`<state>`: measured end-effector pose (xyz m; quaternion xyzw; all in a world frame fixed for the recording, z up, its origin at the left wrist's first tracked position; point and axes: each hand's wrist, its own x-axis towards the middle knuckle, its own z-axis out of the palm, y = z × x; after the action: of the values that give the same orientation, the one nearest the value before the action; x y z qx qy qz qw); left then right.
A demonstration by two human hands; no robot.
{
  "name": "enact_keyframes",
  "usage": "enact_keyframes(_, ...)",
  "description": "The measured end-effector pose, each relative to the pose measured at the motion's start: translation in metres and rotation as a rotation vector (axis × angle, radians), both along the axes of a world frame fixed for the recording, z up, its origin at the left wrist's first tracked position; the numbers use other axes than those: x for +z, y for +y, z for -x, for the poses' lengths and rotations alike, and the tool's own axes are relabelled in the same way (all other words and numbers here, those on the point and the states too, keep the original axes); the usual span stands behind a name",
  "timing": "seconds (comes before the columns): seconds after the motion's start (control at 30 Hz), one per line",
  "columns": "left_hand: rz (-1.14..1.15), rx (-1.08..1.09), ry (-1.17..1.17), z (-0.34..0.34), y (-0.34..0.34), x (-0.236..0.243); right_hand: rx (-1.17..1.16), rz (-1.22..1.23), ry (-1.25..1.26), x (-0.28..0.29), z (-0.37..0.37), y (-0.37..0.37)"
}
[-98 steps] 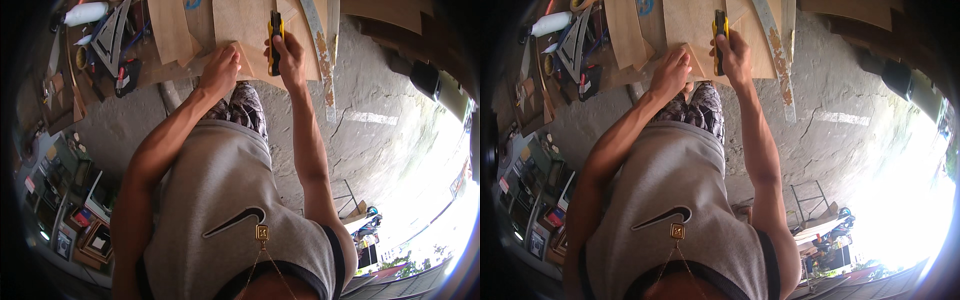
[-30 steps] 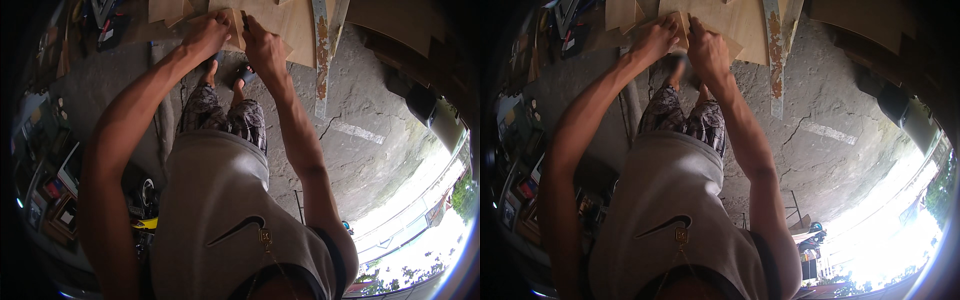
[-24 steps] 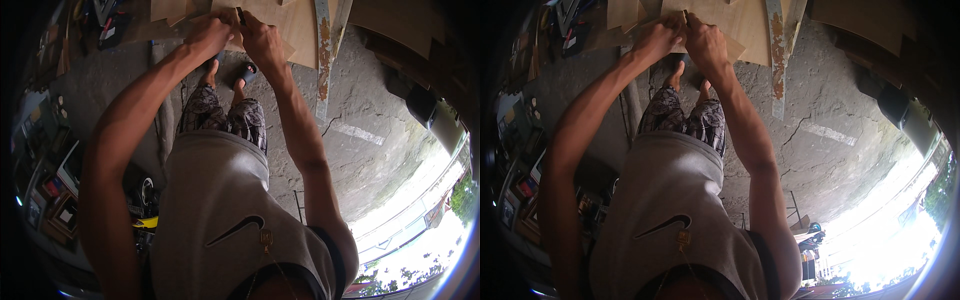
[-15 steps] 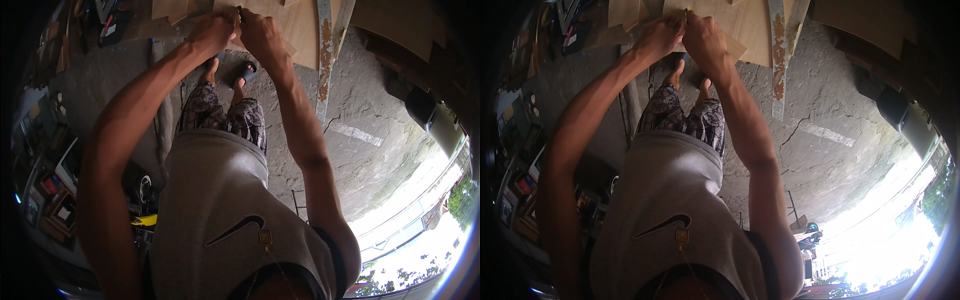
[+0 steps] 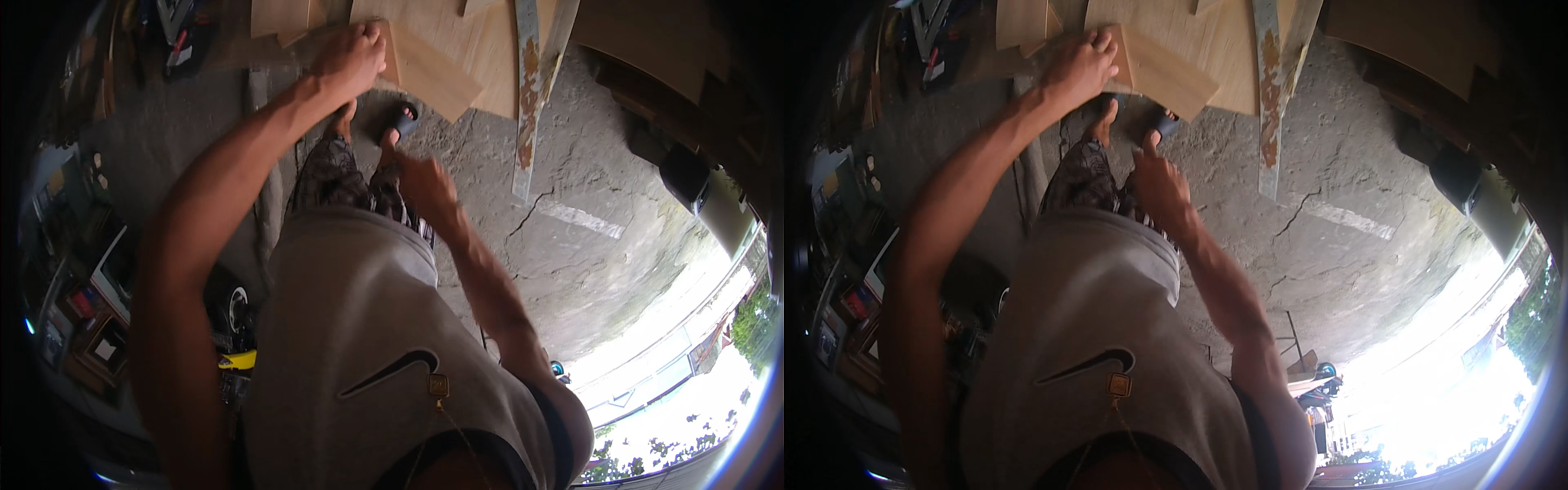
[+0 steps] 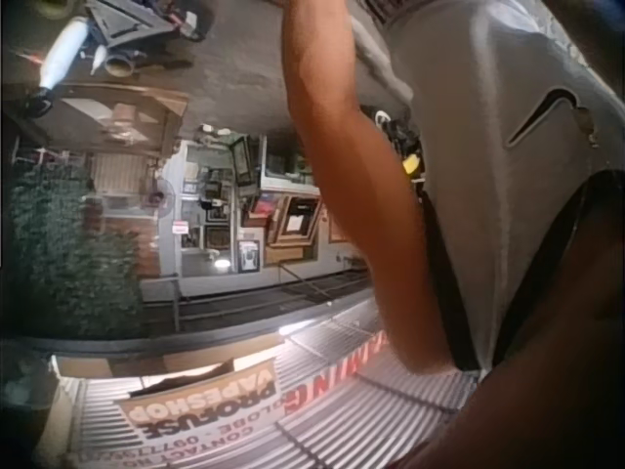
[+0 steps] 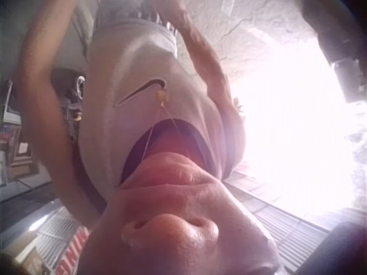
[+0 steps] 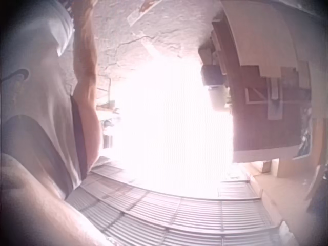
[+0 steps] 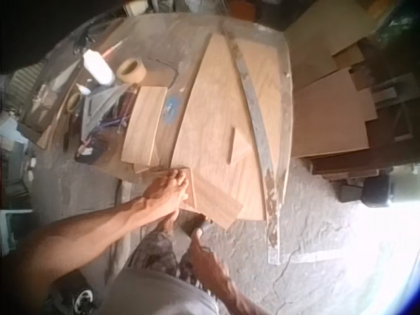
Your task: The person measures and marks a thin wooden board using a speed square and a pencil, then cuts along the marked lines with a utility knife. The person repeats the process to produce several small triangular pieces.
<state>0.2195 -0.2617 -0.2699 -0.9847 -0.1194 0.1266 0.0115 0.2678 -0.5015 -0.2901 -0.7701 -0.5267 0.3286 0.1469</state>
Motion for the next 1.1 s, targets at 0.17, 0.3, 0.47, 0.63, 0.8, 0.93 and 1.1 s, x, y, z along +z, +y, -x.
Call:
enact_keyframes(0.17,0.018,-0.005,0.062,0.003,-0.001,0.005,-0.376,-0.15,0.05,0.057,-0.039,0.057)
enact_keyframes(0.3,0.137,0.084,-0.038,0.0,-0.001,-0.002,-0.369,-0.339,0.079,0.032,-0.067,0.115)
enact_keyframes(0.47,0.219,0.086,-0.12,0.005,0.004,-0.007,-0.316,-0.323,0.084,0.025,-0.067,0.132)
enact_keyframes(0.63,0.158,0.07,-0.139,0.004,0.002,-0.007,-0.316,-0.273,0.092,0.026,-0.067,0.138)
enact_keyframes(0.8,0.195,0.086,-0.168,0.006,0.002,-0.006,-0.313,-0.288,0.103,0.027,-0.069,0.135)
enact_keyframes(0.93,0.259,0.064,-0.111,0.007,0.008,-0.012,-0.246,-0.226,0.048,0.026,-0.071,0.14)
enact_keyframes(1.1,0.199,0.075,-0.096,0.005,0.006,-0.016,-0.168,-0.223,-0.001,0.019,-0.075,0.146)
